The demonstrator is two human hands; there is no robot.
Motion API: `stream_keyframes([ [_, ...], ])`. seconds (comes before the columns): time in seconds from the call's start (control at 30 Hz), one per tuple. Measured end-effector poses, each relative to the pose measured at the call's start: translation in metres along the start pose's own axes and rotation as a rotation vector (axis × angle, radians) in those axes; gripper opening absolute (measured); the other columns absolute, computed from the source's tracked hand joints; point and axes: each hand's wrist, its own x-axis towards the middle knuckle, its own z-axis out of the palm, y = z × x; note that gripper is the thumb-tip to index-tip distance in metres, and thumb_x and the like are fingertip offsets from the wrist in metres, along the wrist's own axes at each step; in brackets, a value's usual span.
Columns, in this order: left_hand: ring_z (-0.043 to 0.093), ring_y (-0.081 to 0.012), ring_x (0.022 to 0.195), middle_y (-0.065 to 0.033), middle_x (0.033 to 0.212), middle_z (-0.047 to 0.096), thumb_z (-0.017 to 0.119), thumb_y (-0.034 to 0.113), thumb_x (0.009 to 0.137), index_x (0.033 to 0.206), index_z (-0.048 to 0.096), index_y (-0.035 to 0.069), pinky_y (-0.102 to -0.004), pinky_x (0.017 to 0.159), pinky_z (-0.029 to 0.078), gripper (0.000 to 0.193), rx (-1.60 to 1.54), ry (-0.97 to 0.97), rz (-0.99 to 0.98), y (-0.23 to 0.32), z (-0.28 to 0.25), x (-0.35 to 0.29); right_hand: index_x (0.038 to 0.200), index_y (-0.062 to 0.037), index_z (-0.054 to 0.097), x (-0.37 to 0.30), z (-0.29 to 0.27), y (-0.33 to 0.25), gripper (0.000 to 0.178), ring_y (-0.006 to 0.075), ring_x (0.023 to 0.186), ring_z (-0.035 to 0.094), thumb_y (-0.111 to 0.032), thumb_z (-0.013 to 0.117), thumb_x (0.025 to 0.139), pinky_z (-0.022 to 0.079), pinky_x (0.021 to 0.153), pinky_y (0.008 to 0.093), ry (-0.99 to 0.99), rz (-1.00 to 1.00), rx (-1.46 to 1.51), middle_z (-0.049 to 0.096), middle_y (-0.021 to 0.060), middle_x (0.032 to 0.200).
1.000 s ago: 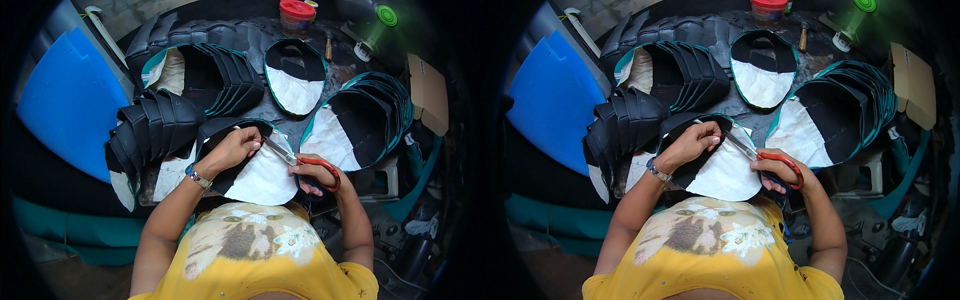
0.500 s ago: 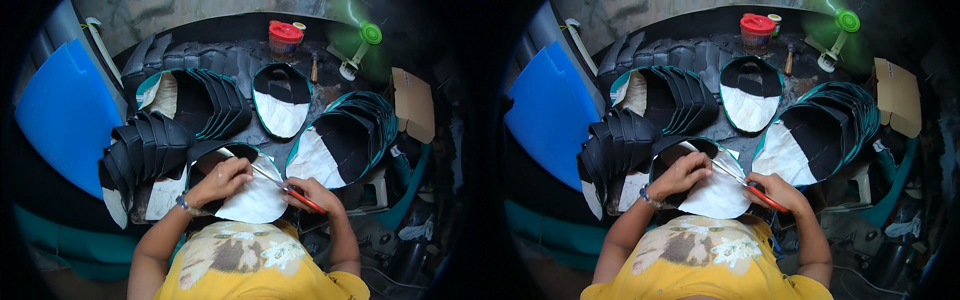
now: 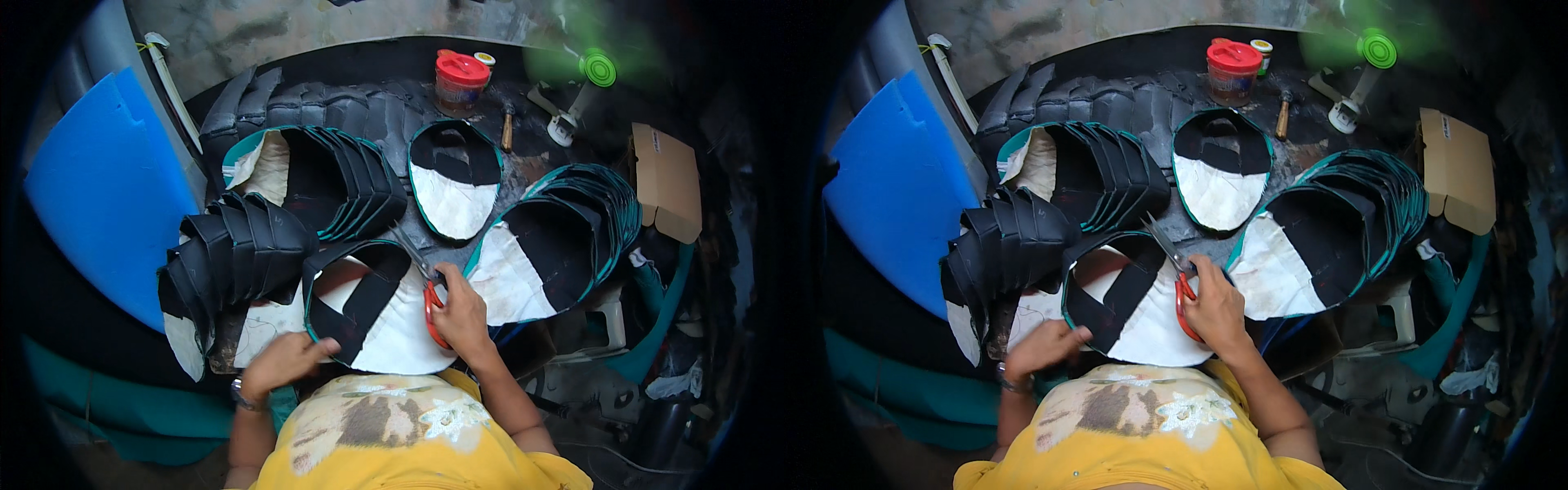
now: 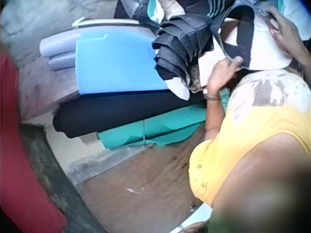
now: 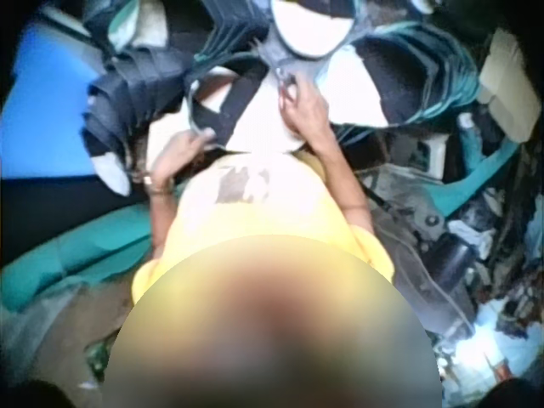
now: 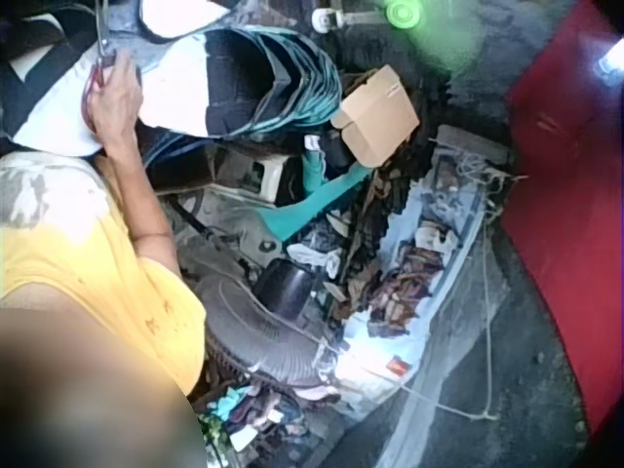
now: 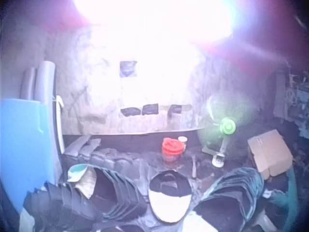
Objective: The person repeatedly picks up black shoe parts from a stack and uses red-handled scissors to trim excess material along the edges. Trimmed pieces are set aside on the table while the person continues the same trimming action on successive parts.
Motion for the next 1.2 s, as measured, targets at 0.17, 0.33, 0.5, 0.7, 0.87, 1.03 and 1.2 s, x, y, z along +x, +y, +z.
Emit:
stream_keyframes([
  [0.17, 0.064, -0.0312, 0.075, -0.0242, 0.093, 0.066, 0.069, 0.04, 0.091, 0.141, 0.039, -0.003, -0.0395, 0.072, 0.051, 0.072, -0.218, 0.151, 0.328, -0.001, 0.047, 0.008, 0.127, -0.0047, 0.051, -0.024, -0.036, 0.0, 0.046, 0.0291, 0.082, 0.066, 0.002, 0.064, 0.084, 0.052, 0.081, 0.0346, 0.124, -0.107, 0.22, 0.064, 0.0182, 0.1],
  [0.33, 0.064, -0.032, 0.079, -0.027, 0.093, 0.062, 0.049, 0.014, 0.1, 0.148, 0.026, -0.003, -0.0446, 0.074, 0.049, 0.056, -0.375, 0.604, 0.82, 0.044, 0.061, 0.076, 0.13, 0.0012, 0.046, -0.034, -0.055, 0.004, 0.043, 0.0175, 0.091, 0.056, -0.005, 0.065, 0.093, 0.046, 0.085, 0.0296, 0.305, 0.028, 0.179, 0.058, 0.0137, 0.106],
  [0.5, 0.065, -0.048, 0.1, -0.0428, 0.105, 0.06, 0.044, 0.003, 0.086, 0.143, 0.028, -0.013, -0.0506, 0.087, 0.049, 0.061, -0.607, 0.54, 0.663, 0.109, 0.037, 0.194, 0.135, -0.0013, 0.043, -0.036, -0.071, 0.009, 0.042, 0.0148, 0.087, 0.06, -0.014, 0.058, 0.098, 0.048, 0.078, 0.0279, 0.439, 0.113, 0.325, 0.063, 0.0118, 0.106],
  [0.7, 0.065, -0.0509, 0.098, -0.0385, 0.097, 0.064, 0.056, -0.006, 0.079, 0.12, 0.042, -0.012, -0.0524, 0.086, 0.052, 0.043, -0.296, 0.584, 0.37, 0.155, 0.014, 0.284, 0.136, -0.0001, 0.042, -0.044, -0.065, 0.011, 0.045, 0.0121, 0.077, 0.059, -0.016, 0.059, 0.098, 0.046, 0.07, 0.0233, 0.401, 0.143, 0.382, 0.065, 0.012, 0.1],
  [0.87, 0.067, -0.0489, 0.094, -0.0361, 0.099, 0.065, 0.057, -0.004, 0.081, 0.143, 0.027, -0.015, -0.05, 0.085, 0.055, 0.069, -0.213, 0.728, 0.395, 0.16, 0.007, 0.307, 0.136, -0.0003, 0.042, -0.048, -0.058, 0.004, 0.045, 0.0115, 0.075, 0.058, -0.016, 0.059, 0.098, 0.044, 0.066, 0.0217, 0.318, 0.14, 0.396, 0.065, 0.0123, 0.099],
  [1.03, 0.07, -0.0425, 0.088, -0.0317, 0.109, 0.06, 0.056, 0.001, 0.087, 0.151, 0.02, -0.01, -0.0471, 0.075, 0.059, 0.074, 0.104, 0.783, 0.408, 0.158, -0.009, 0.313, 0.135, -0.0004, 0.042, -0.042, -0.057, -0.005, 0.044, 0.0109, 0.074, 0.058, -0.016, 0.059, 0.098, 0.042, 0.064, 0.0212, 0.272, 0.19, 0.396, 0.066, 0.0112, 0.096],
  [1.2, 0.069, -0.0439, 0.091, -0.0345, 0.114, 0.058, 0.05, 0.0, 0.09, 0.151, 0.017, -0.011, -0.047, 0.079, 0.058, 0.07, -0.01, 0.867, 0.338, 0.164, -0.014, 0.329, 0.132, -0.0007, 0.044, -0.036, -0.034, -0.015, 0.039, 0.0113, 0.078, 0.06, -0.009, 0.06, 0.097, 0.047, 0.069, 0.0234, 0.173, 0.154, 0.525, 0.066, 0.0107, 0.098],
])
